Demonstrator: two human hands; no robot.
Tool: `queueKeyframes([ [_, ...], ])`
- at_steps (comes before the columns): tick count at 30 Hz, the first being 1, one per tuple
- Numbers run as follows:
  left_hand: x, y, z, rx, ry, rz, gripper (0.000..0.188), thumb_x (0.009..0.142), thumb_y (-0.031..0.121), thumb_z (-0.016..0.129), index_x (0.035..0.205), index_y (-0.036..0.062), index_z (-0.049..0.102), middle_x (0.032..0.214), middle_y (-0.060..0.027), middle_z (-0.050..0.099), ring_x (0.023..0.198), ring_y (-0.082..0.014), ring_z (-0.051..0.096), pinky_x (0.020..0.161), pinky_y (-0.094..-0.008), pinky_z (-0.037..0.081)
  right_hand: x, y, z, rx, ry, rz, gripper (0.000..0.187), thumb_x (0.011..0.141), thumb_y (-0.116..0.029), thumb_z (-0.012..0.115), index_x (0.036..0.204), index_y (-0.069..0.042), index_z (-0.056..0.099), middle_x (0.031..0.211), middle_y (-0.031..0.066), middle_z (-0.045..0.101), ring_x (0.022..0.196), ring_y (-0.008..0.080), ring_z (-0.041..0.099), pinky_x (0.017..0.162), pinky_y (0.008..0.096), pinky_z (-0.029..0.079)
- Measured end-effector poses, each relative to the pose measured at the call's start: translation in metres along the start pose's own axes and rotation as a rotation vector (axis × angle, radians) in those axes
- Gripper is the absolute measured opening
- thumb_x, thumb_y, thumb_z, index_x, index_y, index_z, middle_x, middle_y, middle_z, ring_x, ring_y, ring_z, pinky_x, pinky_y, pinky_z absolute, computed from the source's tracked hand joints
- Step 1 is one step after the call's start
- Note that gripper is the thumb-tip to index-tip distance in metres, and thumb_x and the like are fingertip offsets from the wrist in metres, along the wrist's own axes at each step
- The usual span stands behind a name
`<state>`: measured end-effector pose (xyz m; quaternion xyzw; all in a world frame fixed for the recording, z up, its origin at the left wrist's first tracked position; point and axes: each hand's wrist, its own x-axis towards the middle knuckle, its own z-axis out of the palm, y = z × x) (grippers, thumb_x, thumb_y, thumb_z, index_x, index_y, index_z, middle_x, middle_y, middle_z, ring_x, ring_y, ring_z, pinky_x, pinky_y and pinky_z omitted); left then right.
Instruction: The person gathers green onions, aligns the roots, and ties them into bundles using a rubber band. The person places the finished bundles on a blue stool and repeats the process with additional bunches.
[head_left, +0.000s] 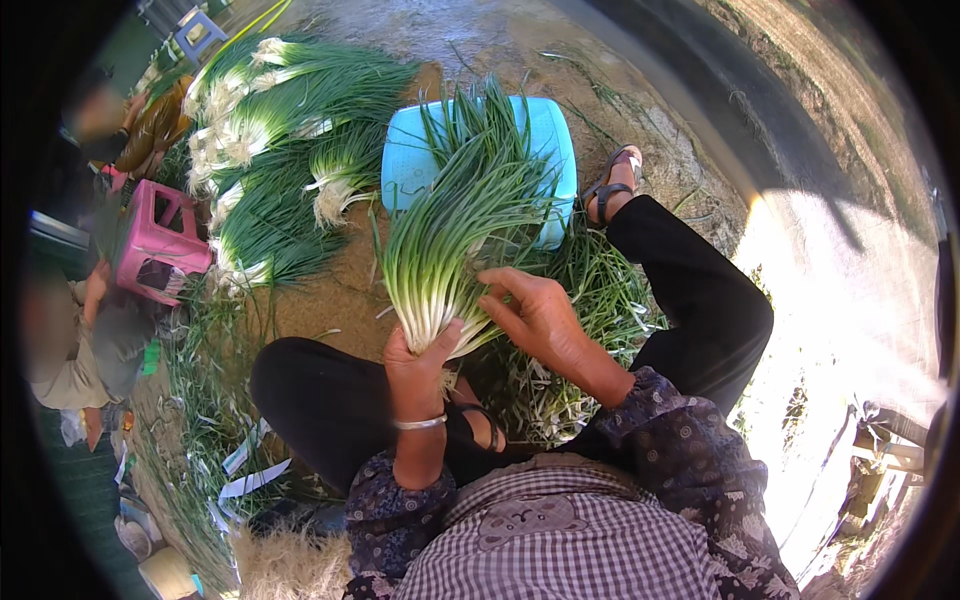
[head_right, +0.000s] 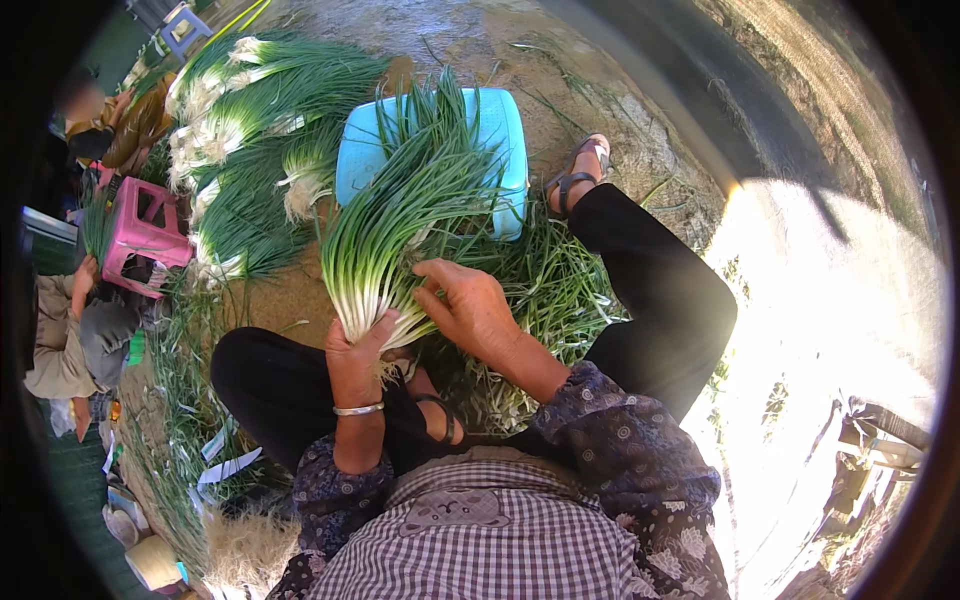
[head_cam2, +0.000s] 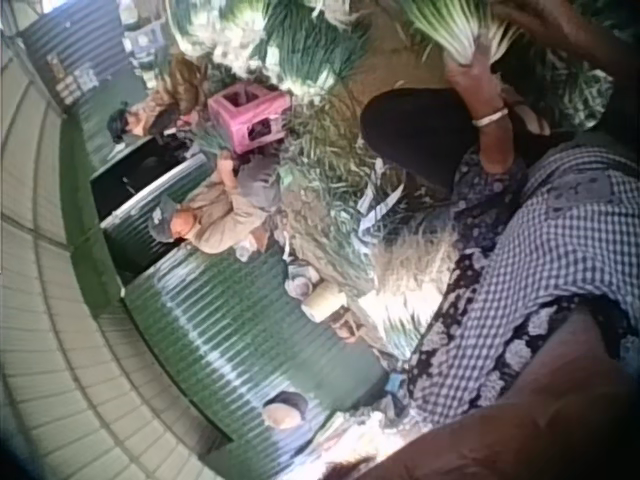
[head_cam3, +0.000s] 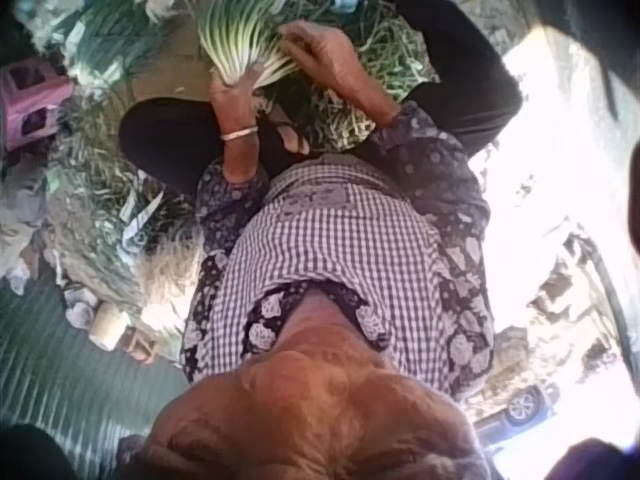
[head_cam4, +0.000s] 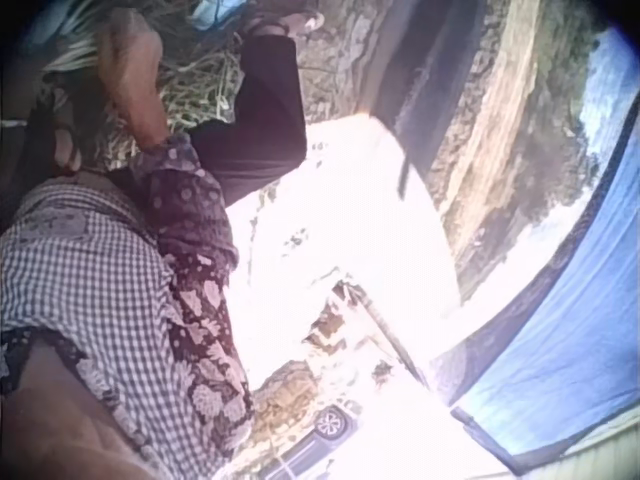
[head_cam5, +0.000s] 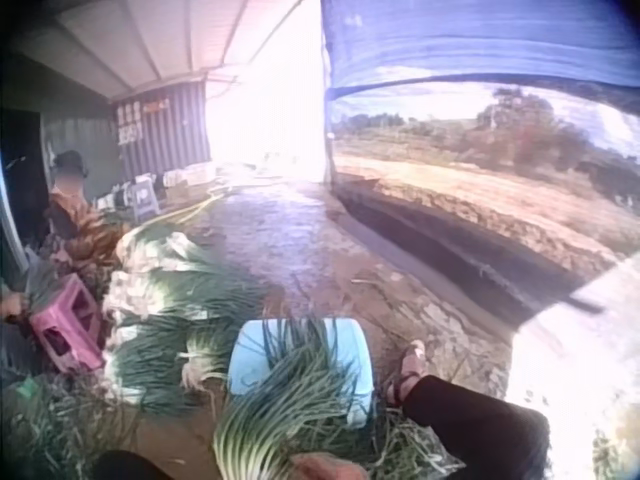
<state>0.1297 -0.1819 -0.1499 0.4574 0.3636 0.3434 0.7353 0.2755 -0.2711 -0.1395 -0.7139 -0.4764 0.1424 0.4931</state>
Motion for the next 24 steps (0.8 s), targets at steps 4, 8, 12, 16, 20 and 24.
queueKeyframes([
  [4,0.000,0.000,-0.001,-0.009,-0.029,-0.001,0.024,0.079,-0.005,0.073,0.101,0.0003,0.065,0.093,-0.0040,0.068,0.078,-0.0096,0.063,0.071,-0.0232,0.052,0.015,0.004,0.007,-0.211,0.027,-0.204,0.013,0.080,-0.013,0.066,0.087,-0.006,0.057,0.080,0.0104,0.056,0.066,0.0319,0.060,0.056,0.0406,0.049],
  [8,-0.001,0.005,0.000,-0.036,0.035,-0.009,0.024,0.079,-0.003,0.073,0.102,-0.0009,0.063,0.092,-0.0057,0.068,0.077,-0.0114,0.064,0.070,-0.0242,0.053,-0.003,-0.015,-0.007,-0.270,-0.098,-0.264,0.014,0.080,-0.013,0.064,0.081,-0.007,0.052,0.077,0.0103,0.051,0.061,0.0314,0.057,0.052,0.0401,0.047],
  [12,-0.001,0.008,0.001,-0.010,0.031,0.019,0.023,0.081,-0.001,0.072,0.102,-0.0018,0.063,0.092,-0.0080,0.069,0.077,-0.0139,0.066,0.070,-0.0265,0.054,-0.068,-0.005,-0.035,-0.417,-0.613,-0.141,0.012,0.075,-0.013,0.065,0.082,-0.005,0.060,0.080,0.0119,0.058,0.064,0.0321,0.062,0.056,0.0413,0.051],
  [16,0.000,0.006,0.004,0.014,0.008,0.035,0.023,0.081,-0.002,0.072,0.102,-0.0020,0.063,0.093,-0.0081,0.069,0.076,-0.0139,0.066,0.070,-0.0268,0.054,-0.103,0.023,-0.043,-0.317,-0.771,0.071,0.019,0.077,-0.013,0.065,0.093,-0.004,0.066,0.081,0.0147,0.065,0.069,0.0361,0.064,0.061,0.0448,0.052],
  [20,0.001,0.005,-0.001,0.089,0.023,0.024,0.023,0.080,-0.003,0.072,0.101,-0.0011,0.063,0.093,-0.0076,0.068,0.076,-0.0137,0.065,0.070,-0.0270,0.054,-0.042,0.008,-0.033,0.083,-0.088,0.235,0.022,0.084,-0.013,0.063,0.101,0.000,0.064,0.073,0.0128,0.065,0.063,0.0251,0.066,0.057,0.0361,0.050],
  [24,0.001,0.012,0.007,0.061,0.012,-0.004,0.024,0.079,-0.005,0.072,0.101,-0.0012,0.063,0.092,-0.0067,0.068,0.076,-0.0137,0.065,0.069,-0.0274,0.054,0.022,0.054,-0.004,0.276,0.080,0.367,0.026,0.085,-0.016,0.063,0.095,0.008,0.065,0.065,0.0132,0.066,0.047,0.0157,0.056,0.051,0.0295,0.046],
])
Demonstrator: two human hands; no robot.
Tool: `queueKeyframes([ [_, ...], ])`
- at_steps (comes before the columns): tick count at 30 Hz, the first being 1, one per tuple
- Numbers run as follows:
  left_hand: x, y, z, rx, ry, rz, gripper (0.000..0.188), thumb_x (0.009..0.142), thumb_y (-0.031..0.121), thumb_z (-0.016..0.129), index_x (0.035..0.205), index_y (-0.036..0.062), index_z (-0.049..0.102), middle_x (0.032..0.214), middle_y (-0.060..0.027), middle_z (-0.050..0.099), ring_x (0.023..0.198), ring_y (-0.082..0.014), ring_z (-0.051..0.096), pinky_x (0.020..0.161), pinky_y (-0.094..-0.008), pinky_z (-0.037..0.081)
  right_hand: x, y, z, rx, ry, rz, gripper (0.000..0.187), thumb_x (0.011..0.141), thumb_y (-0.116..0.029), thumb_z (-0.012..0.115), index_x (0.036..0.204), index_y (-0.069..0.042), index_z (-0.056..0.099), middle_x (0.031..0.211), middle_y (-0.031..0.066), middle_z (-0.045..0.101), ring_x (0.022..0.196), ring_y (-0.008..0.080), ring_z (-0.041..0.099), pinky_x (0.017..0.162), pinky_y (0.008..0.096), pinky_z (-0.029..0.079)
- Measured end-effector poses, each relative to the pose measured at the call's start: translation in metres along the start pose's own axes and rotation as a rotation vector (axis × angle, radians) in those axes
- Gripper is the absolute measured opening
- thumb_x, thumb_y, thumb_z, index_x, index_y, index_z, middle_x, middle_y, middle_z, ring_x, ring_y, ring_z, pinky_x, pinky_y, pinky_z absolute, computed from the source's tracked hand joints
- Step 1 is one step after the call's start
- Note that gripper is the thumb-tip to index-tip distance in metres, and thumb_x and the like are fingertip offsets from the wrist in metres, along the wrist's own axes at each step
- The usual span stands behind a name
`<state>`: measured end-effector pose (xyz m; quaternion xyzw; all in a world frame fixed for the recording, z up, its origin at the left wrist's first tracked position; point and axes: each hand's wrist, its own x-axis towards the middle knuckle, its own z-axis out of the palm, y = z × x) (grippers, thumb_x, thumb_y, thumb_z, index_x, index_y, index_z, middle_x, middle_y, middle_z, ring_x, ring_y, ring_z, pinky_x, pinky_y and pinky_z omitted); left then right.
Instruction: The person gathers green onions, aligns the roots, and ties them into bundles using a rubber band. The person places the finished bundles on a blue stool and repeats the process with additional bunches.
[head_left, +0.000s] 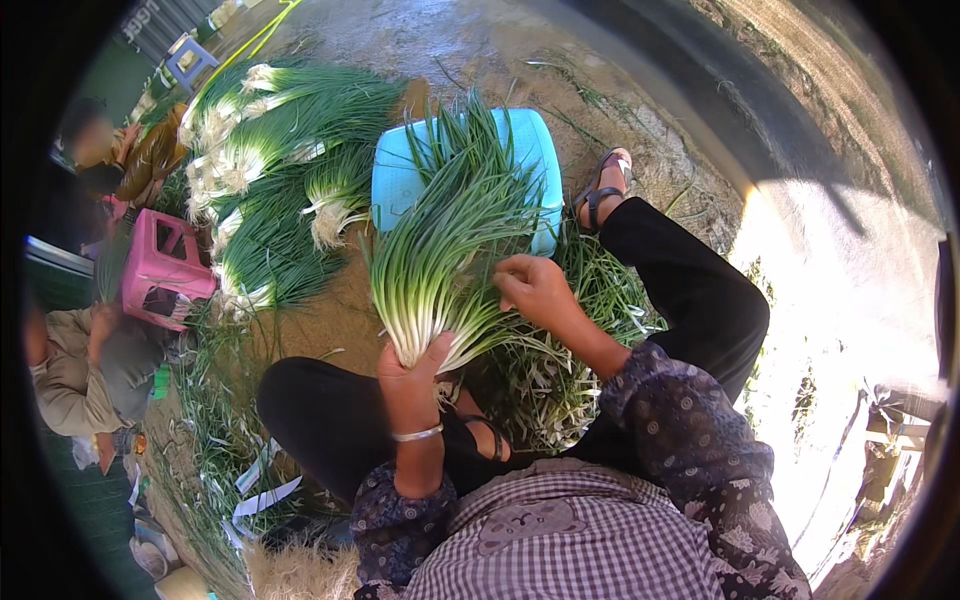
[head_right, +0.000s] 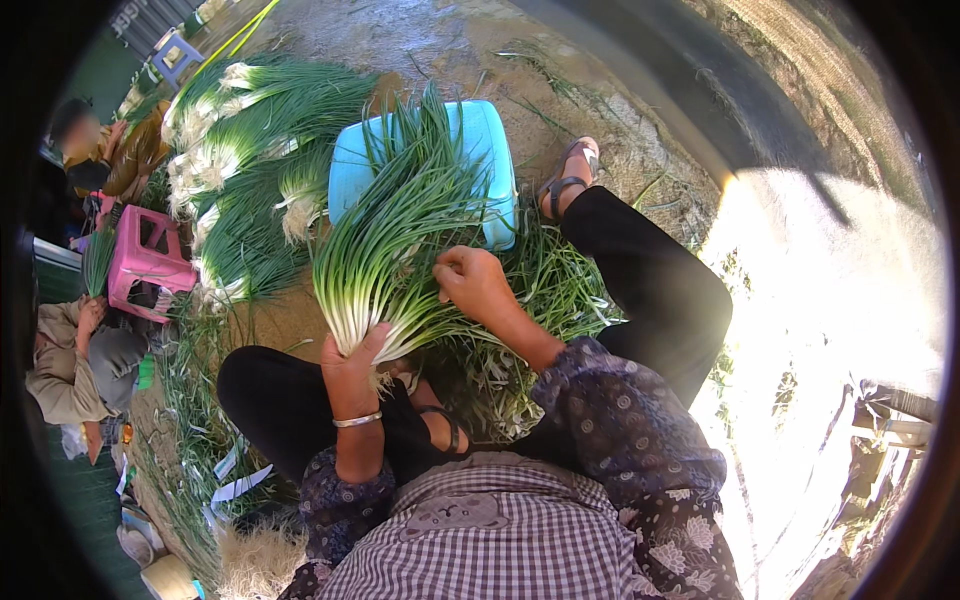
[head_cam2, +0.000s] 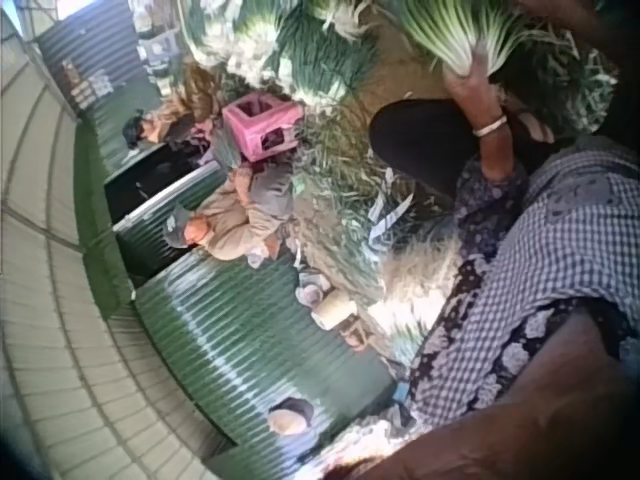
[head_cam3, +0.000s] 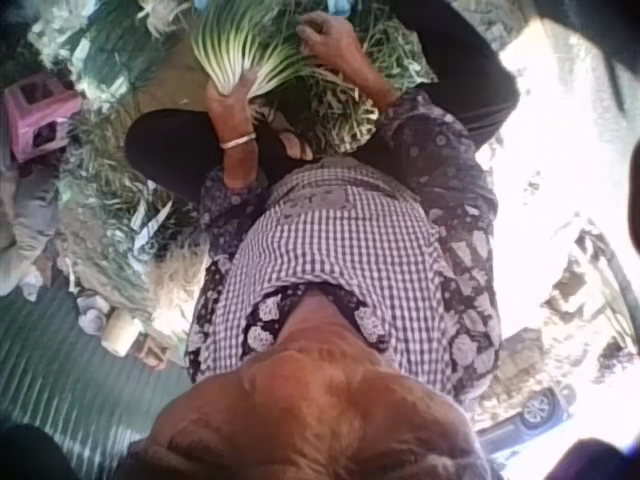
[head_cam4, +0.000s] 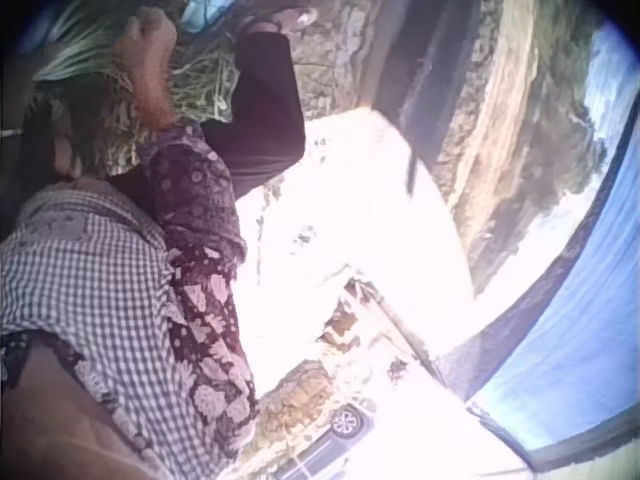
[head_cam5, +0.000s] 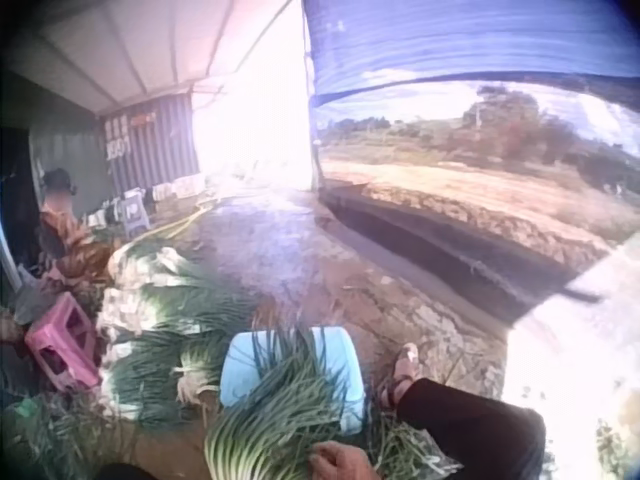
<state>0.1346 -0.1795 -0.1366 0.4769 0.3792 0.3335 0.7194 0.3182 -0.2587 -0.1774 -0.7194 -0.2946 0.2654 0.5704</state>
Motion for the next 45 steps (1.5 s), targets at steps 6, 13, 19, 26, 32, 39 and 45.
queueKeyframes([
  [6,-0.002,-0.001,-0.006,0.040,0.031,0.010,0.026,0.078,0.000,0.075,0.101,-0.0004,0.063,0.091,-0.0049,0.067,0.076,-0.0106,0.063,0.068,-0.0233,0.052,0.010,0.015,0.006,0.017,0.042,0.187,0.018,0.080,-0.015,0.065,0.077,0.002,0.068,0.056,0.0086,0.062,0.044,0.0154,0.053,0.049,0.0305,0.045],
  [13,-0.002,-0.006,-0.005,-0.066,-0.029,-0.086,0.026,0.078,-0.003,0.074,0.102,-0.0010,0.064,0.092,-0.0056,0.068,0.076,-0.0109,0.064,0.070,-0.0233,0.053,-0.025,0.072,-0.092,-0.840,-0.034,0.280,0.017,0.077,-0.019,0.067,0.076,-0.002,0.065,0.068,0.0128,0.063,0.063,0.0275,0.065,0.059,0.0384,0.051],
  [19,-0.001,-0.014,-0.011,-0.077,-0.101,-0.099,0.021,0.086,0.006,0.069,0.104,-0.0023,0.062,0.091,-0.0096,0.070,0.073,-0.0144,0.066,0.065,-0.0263,0.053,-0.034,-0.019,-0.033,-0.382,0.104,-0.247,0.018,0.083,-0.007,0.065,0.101,-0.004,0.061,0.092,0.0127,0.060,0.065,0.0291,0.063,0.059,0.0362,0.051],
  [26,-0.003,-0.008,-0.011,-0.234,-0.038,-0.110,0.022,0.090,0.006,0.064,0.110,-0.0021,0.060,0.102,-0.0077,0.066,0.085,-0.0123,0.063,0.076,-0.0260,0.052,-0.029,-0.064,0.011,-0.447,-0.154,-0.533,0.030,0.086,-0.017,0.064,0.113,-0.006,0.058,0.101,0.0110,0.060,0.077,0.0329,0.064,0.064,0.0399,0.052],
  [32,-0.001,-0.019,-0.018,-0.174,-0.017,-0.093,0.021,0.089,0.003,0.064,0.109,-0.0016,0.061,0.100,-0.0067,0.066,0.083,-0.0120,0.063,0.076,-0.0257,0.053,-0.054,-0.045,-0.002,-0.337,-0.124,-0.408,0.023,0.086,-0.015,0.066,0.107,-0.006,0.062,0.088,0.0100,0.062,0.071,0.0293,0.063,0.060,0.0371,0.051],
  [39,-0.002,-0.015,-0.012,-0.172,-0.019,-0.068,0.019,0.087,0.002,0.066,0.106,-0.0003,0.062,0.096,-0.0049,0.066,0.081,-0.0115,0.063,0.074,-0.0250,0.053,-0.045,-0.053,0.003,-0.091,-0.004,-0.312,0.019,0.085,-0.007,0.066,0.103,-0.004,0.062,0.088,0.0104,0.061,0.065,0.0253,0.061,0.057,0.0337,0.049],
  [45,0.000,-0.019,-0.014,-0.122,-0.038,-0.039,0.017,0.087,0.002,0.067,0.104,0.0003,0.063,0.092,-0.0034,0.066,0.079,-0.0100,0.062,0.072,-0.0235,0.051,-0.026,-0.060,0.011,-0.337,0.101,-0.644,0.019,0.080,-0.003,0.067,0.098,-0.007,0.061,0.097,0.0095,0.059,0.076,0.0304,0.063,0.061,0.0379,0.052],
])
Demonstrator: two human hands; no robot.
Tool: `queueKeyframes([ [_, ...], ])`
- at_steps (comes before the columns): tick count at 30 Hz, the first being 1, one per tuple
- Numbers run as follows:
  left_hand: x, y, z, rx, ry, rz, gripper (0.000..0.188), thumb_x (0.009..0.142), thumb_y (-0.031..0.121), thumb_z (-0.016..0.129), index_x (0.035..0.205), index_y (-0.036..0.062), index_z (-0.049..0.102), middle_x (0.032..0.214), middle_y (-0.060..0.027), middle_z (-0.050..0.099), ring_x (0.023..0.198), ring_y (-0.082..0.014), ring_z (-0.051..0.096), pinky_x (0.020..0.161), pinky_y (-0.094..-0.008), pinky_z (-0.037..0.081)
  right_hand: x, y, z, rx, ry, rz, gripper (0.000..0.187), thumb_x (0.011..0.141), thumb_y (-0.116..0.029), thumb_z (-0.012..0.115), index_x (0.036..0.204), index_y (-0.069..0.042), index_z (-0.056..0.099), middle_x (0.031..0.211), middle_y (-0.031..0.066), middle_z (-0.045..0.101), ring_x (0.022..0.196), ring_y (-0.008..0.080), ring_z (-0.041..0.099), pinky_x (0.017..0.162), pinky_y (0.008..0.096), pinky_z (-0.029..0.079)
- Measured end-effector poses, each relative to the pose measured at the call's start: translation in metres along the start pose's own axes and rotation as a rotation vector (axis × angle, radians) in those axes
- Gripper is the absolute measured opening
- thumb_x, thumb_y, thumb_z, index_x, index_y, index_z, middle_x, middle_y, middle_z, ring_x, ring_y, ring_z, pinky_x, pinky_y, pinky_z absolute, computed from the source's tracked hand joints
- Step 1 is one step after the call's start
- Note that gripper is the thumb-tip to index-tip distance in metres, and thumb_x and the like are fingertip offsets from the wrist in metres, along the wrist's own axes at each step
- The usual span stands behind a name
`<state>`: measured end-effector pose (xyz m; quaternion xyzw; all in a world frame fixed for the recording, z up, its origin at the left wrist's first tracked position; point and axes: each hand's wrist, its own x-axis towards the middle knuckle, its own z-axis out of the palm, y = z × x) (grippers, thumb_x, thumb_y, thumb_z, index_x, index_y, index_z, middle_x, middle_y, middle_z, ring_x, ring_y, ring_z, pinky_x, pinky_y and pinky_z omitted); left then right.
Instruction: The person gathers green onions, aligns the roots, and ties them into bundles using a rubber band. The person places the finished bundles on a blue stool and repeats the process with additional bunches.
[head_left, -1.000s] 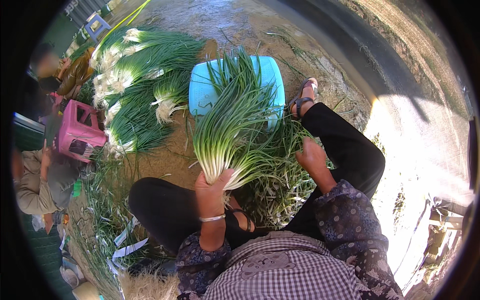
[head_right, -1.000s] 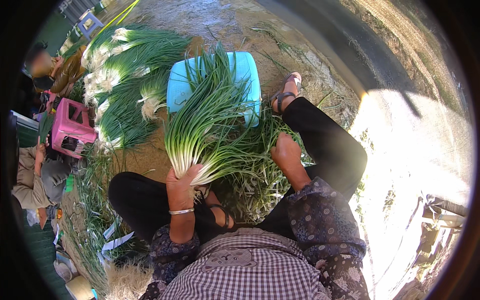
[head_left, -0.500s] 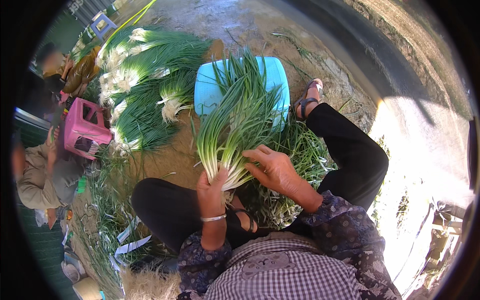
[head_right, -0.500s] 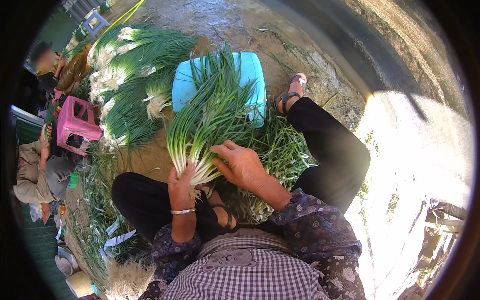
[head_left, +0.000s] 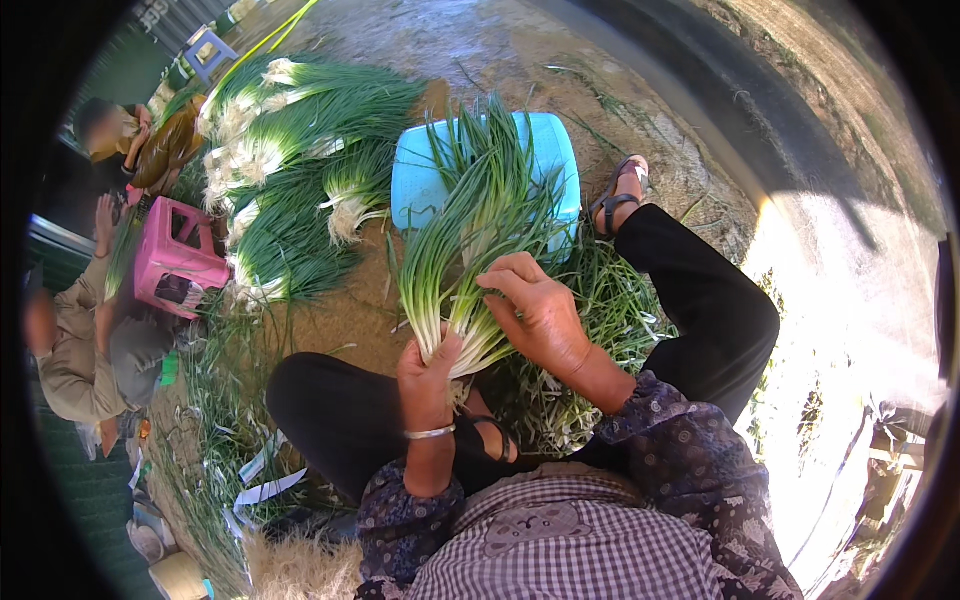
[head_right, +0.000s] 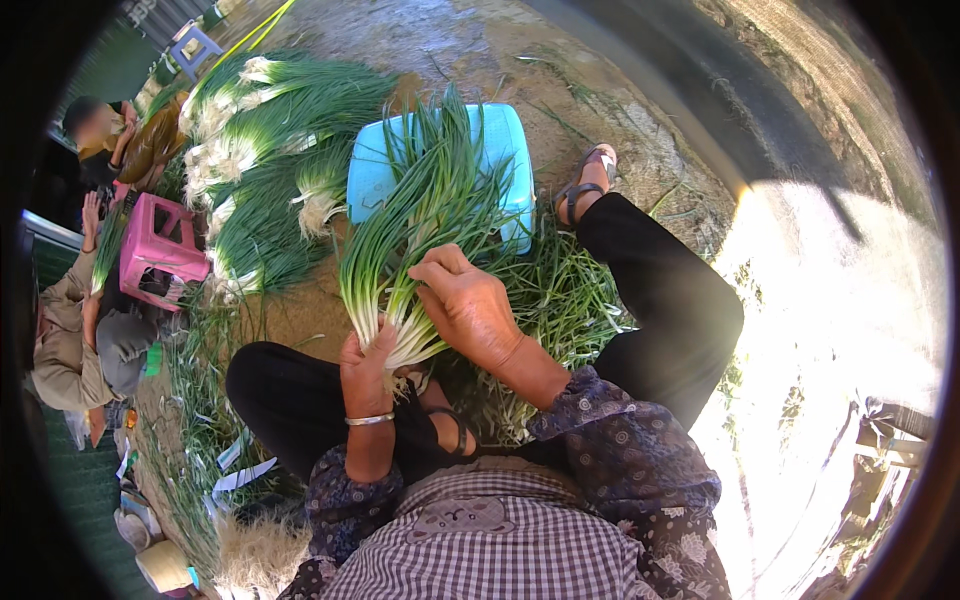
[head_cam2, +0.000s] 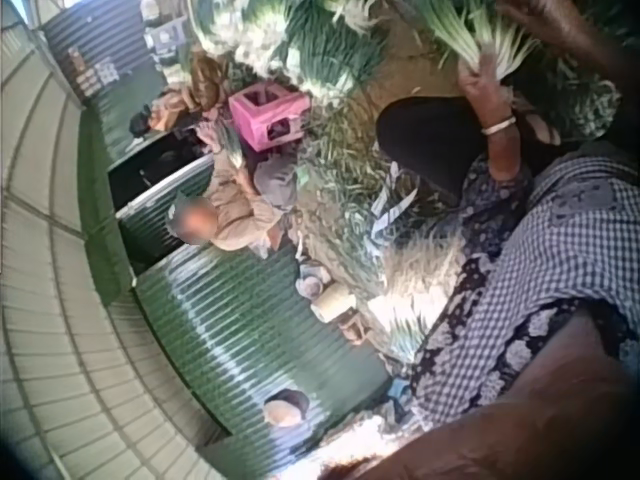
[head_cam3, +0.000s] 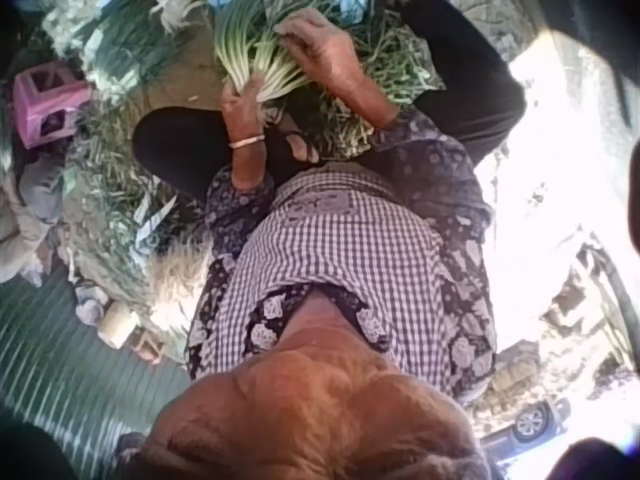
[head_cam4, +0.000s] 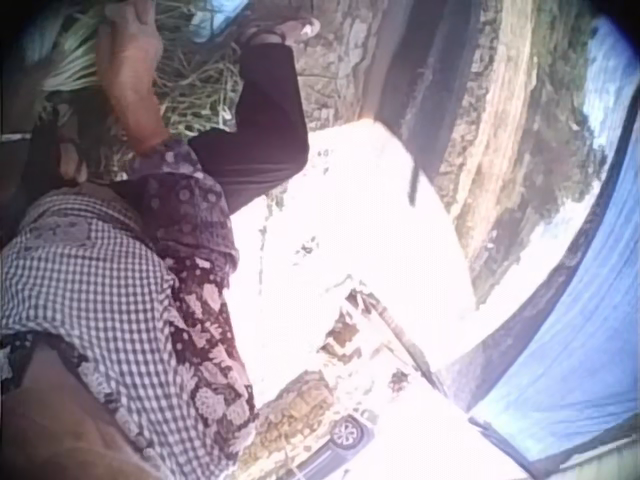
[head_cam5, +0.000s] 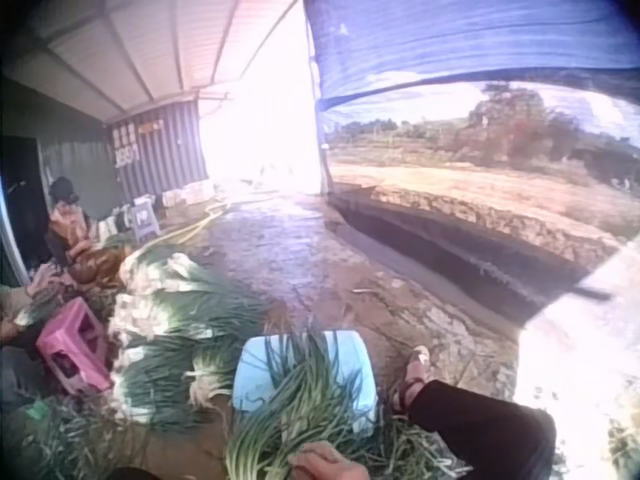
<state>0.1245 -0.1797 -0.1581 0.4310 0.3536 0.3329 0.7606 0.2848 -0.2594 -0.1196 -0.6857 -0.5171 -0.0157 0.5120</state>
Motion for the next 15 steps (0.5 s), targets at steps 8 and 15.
queueKeyframes([
  [8,-0.003,0.006,-0.003,-0.013,0.041,-0.042,0.016,0.086,0.003,0.069,0.102,0.0003,0.065,0.090,-0.0014,0.066,0.077,-0.0081,0.061,0.071,-0.0224,0.051,-0.046,-0.020,-0.024,-0.127,-0.519,-0.027,0.016,0.080,-0.014,0.064,0.092,-0.008,0.055,0.090,0.0094,0.056,0.071,0.0303,0.061,0.057,0.0393,0.051],
  [15,-0.003,0.002,0.005,0.050,-0.018,0.003,0.018,0.085,0.004,0.071,0.101,-0.0007,0.065,0.089,0.0000,0.065,0.076,-0.0058,0.059,0.068,-0.0208,0.049,-0.071,-0.038,-0.045,0.109,-0.650,0.175,0.018,0.081,-0.018,0.068,0.093,-0.006,0.061,0.090,0.0108,0.060,0.072,0.0298,0.063,0.059,0.0376,0.052],
])
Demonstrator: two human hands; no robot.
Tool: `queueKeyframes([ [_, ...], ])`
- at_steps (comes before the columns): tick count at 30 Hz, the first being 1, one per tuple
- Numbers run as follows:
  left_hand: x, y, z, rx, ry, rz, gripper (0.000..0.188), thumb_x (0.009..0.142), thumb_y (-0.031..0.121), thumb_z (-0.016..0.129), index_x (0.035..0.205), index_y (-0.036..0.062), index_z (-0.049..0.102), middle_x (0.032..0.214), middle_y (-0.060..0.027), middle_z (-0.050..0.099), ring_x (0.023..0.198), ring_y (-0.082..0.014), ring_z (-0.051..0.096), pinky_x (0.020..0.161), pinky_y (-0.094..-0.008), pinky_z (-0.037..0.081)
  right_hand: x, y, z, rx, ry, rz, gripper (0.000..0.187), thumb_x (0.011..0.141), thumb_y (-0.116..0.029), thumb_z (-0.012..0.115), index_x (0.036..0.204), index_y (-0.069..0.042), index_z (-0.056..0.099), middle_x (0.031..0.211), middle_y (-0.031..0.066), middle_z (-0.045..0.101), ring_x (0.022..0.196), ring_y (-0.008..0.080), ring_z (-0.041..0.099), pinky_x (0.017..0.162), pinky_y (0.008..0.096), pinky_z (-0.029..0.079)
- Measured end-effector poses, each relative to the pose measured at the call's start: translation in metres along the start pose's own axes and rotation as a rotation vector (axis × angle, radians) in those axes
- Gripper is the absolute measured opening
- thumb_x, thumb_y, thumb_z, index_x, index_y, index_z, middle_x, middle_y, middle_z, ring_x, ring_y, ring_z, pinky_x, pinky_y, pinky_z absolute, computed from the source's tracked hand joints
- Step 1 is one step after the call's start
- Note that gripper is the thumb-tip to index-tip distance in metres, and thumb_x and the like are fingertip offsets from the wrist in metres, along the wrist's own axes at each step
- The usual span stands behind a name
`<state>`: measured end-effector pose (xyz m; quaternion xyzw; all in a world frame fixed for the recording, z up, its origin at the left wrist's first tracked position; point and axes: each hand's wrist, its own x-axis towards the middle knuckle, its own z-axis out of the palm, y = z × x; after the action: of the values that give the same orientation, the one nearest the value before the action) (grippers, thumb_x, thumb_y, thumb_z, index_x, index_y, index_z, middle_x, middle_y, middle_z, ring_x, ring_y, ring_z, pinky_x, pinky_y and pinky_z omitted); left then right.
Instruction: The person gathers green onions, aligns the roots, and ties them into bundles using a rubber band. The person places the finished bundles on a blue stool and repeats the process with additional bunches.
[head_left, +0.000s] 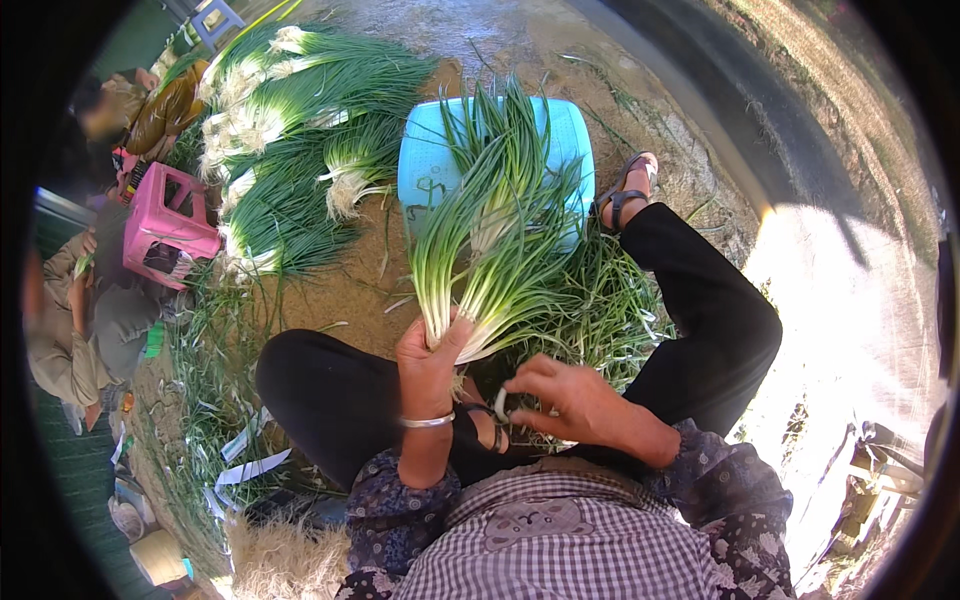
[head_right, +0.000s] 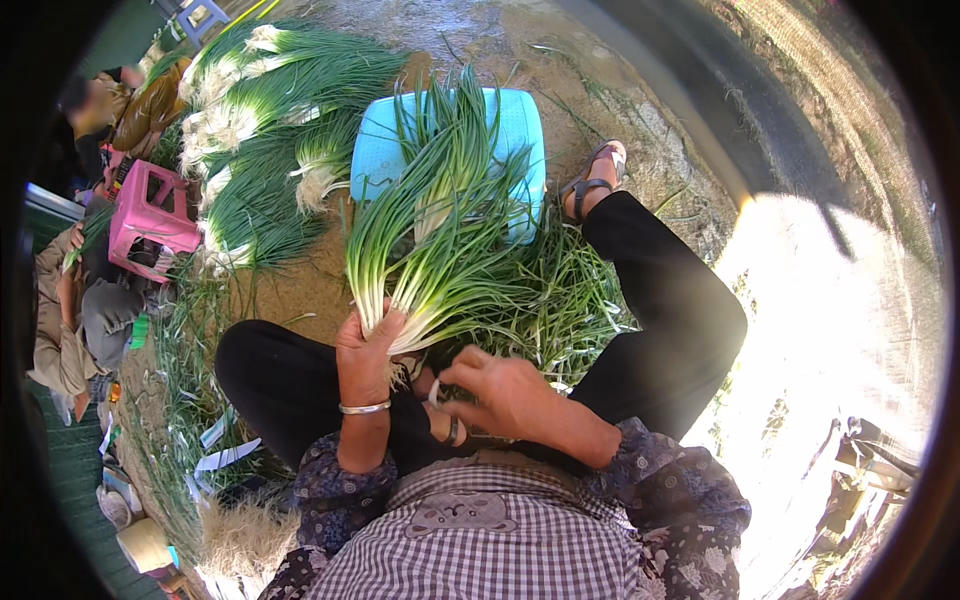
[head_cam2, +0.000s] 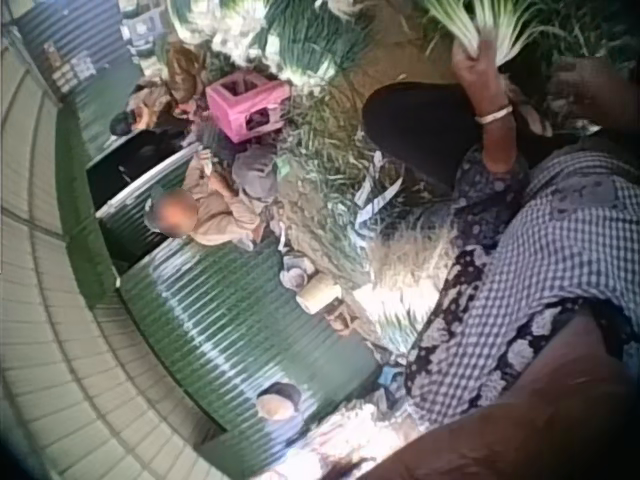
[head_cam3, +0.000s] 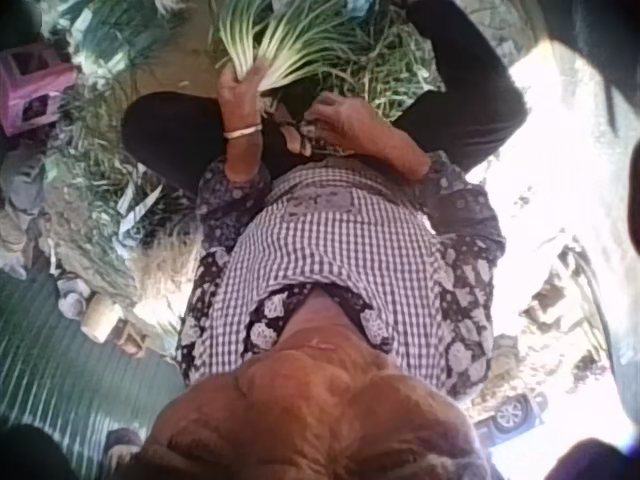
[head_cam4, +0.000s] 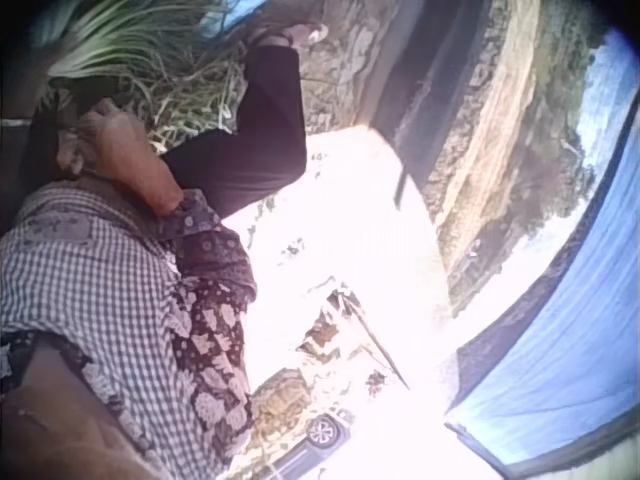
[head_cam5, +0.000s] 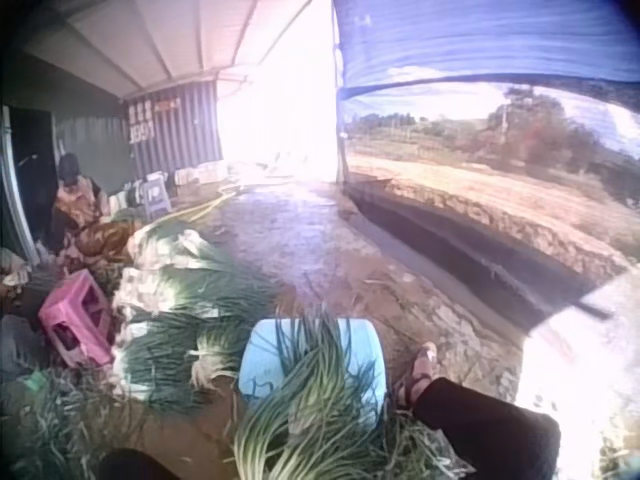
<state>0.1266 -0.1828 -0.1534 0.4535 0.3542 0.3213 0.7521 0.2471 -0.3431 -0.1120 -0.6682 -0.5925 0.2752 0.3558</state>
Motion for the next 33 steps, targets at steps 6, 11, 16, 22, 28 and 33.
queueKeyframes([
  [6,0.001,0.003,-0.005,0.181,-0.016,0.032,0.023,0.085,0.007,0.073,0.104,-0.0019,0.065,0.091,0.0020,0.063,0.079,-0.0044,0.056,0.069,-0.0199,0.048,0.098,0.018,-0.027,-0.260,0.490,-0.200,0.015,0.082,-0.009,0.065,0.094,-0.004,0.059,0.090,0.0117,0.057,0.072,0.0318,0.061,0.057,0.0386,0.050],
  [11,0.002,0.006,-0.003,0.152,0.020,0.050,0.021,0.090,0.014,0.067,0.107,0.0024,0.064,0.089,-0.0014,0.068,0.066,-0.0061,0.061,0.049,-0.0190,0.045,0.098,0.022,-0.031,-0.340,0.329,-0.259,0.012,0.081,-0.010,0.063,0.083,-0.003,0.053,0.084,0.0123,0.051,0.068,0.0313,0.059,0.055,0.0405,0.049],
  [16,0.002,0.004,-0.003,0.035,0.040,0.022,0.024,0.091,0.019,0.066,0.109,0.0031,0.064,0.087,-0.0004,0.068,0.062,-0.0044,0.059,0.047,-0.0185,0.041,0.011,0.013,-0.014,-0.334,-0.111,-0.157,0.016,0.077,-0.011,0.063,0.083,-0.002,0.052,0.084,0.0142,0.049,0.070,0.0319,0.059,0.056,0.0402,0.050],
  [22,0.002,0.006,0.001,0.056,-0.008,0.037,0.024,0.090,0.018,0.068,0.108,0.0025,0.065,0.084,-0.0005,0.067,0.060,-0.0040,0.057,0.046,-0.0183,0.040,-0.033,0.037,0.000,-0.375,-0.269,0.058,0.015,0.082,-0.013,0.062,0.093,-0.003,0.059,0.084,0.0132,0.055,0.069,0.0327,0.062,0.057,0.0404,0.051],
  [28,-0.001,0.008,-0.003,0.166,-0.060,0.040,0.028,0.088,0.013,0.071,0.110,-0.0026,0.065,0.097,-0.0008,0.066,0.085,-0.0056,0.057,0.077,-0.0212,0.048,0.085,-0.005,-0.027,-0.106,0.454,-0.149,0.013,0.087,-0.012,0.060,0.096,-0.003,0.061,0.084,0.0149,0.061,0.074,0.0356,0.062,0.061,0.0418,0.050],
  [33,-0.005,0.011,0.005,0.157,-0.089,0.070,0.028,0.088,0.015,0.072,0.107,-0.0030,0.064,0.094,0.0006,0.064,0.082,-0.0053,0.055,0.074,-0.0206,0.046,0.132,0.003,-0.034,-0.394,0.024,0.166,0.026,0.080,-0.023,0.058,0.072,0.001,0.065,0.068,0.0197,0.063,0.068,0.0396,0.063,0.064,0.0467,0.052],
])
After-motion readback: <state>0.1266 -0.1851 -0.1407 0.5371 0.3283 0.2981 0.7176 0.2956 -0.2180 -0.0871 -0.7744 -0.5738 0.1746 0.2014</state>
